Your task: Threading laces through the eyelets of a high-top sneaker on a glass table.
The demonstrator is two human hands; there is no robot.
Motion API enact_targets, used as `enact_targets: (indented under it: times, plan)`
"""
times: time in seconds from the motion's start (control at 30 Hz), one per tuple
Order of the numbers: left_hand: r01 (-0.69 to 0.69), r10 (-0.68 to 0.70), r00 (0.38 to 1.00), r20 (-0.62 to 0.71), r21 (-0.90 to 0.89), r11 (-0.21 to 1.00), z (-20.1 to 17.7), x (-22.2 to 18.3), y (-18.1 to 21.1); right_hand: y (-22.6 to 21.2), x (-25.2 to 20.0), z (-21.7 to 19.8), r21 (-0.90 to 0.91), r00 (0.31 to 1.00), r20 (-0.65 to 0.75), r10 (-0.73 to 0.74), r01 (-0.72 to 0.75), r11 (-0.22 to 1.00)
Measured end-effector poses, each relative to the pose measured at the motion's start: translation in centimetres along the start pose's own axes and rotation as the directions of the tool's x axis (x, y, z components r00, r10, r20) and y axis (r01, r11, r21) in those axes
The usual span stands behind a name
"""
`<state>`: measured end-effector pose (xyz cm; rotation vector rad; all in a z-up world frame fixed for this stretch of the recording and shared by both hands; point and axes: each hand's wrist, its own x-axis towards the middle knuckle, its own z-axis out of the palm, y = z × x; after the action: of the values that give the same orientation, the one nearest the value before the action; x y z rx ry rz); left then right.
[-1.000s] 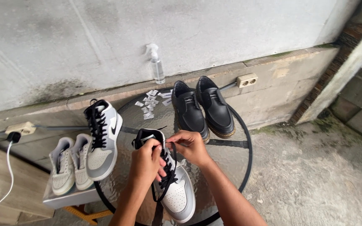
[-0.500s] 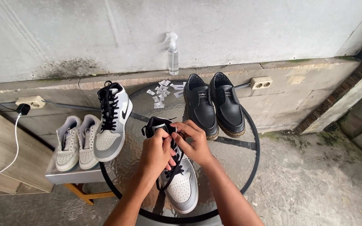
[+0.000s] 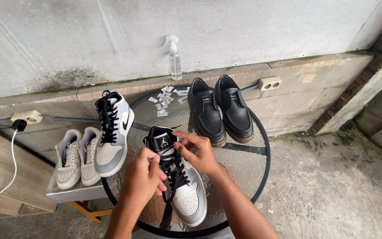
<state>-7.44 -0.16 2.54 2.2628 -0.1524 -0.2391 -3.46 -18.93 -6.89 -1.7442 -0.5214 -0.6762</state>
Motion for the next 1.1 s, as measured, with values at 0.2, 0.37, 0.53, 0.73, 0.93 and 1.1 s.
enact_targets:
  times: [0.2,0.37,0.53,0.73,0.93,1.1]
  plan:
    - [-0.019,0.018,0.999,0.049,0.031,0.999,-1.8,0.2,-0.7,0.7,0.2,0.1,0.485,0.967,0.114,0.229,-0.255,0.836]
    - [-0.123,0.184,0.975,-0.127,0.386,0.914,0.1,2.2,-2.2,0.9,0.4,-0.4,0.586,0.912,0.175,0.372,-0.4,0.705]
    - [-0.348,0.448,0.892,-0.051,0.554,0.756,1.7,5.0,-2.6,1.9,0.1,0.4,0.577,0.934,0.105,0.343,-0.338,0.744]
    - [-0.418,0.537,0.843,0.029,0.662,0.622,2.8,7.5,-2.4,2.5,0.0,0.6,0.58,0.936,0.056,0.347,-0.314,0.752]
    - [-0.437,0.518,0.852,0.078,0.652,0.62,3.0,8.5,-2.8,2.8,-0.2,0.9,0.562,0.944,0.038,0.328,-0.291,0.774]
    - [-0.506,0.568,0.816,0.108,0.608,0.612,2.3,7.7,-2.1,3.3,-0.5,1.2,0.528,0.948,0.0,0.317,-0.27,0.805]
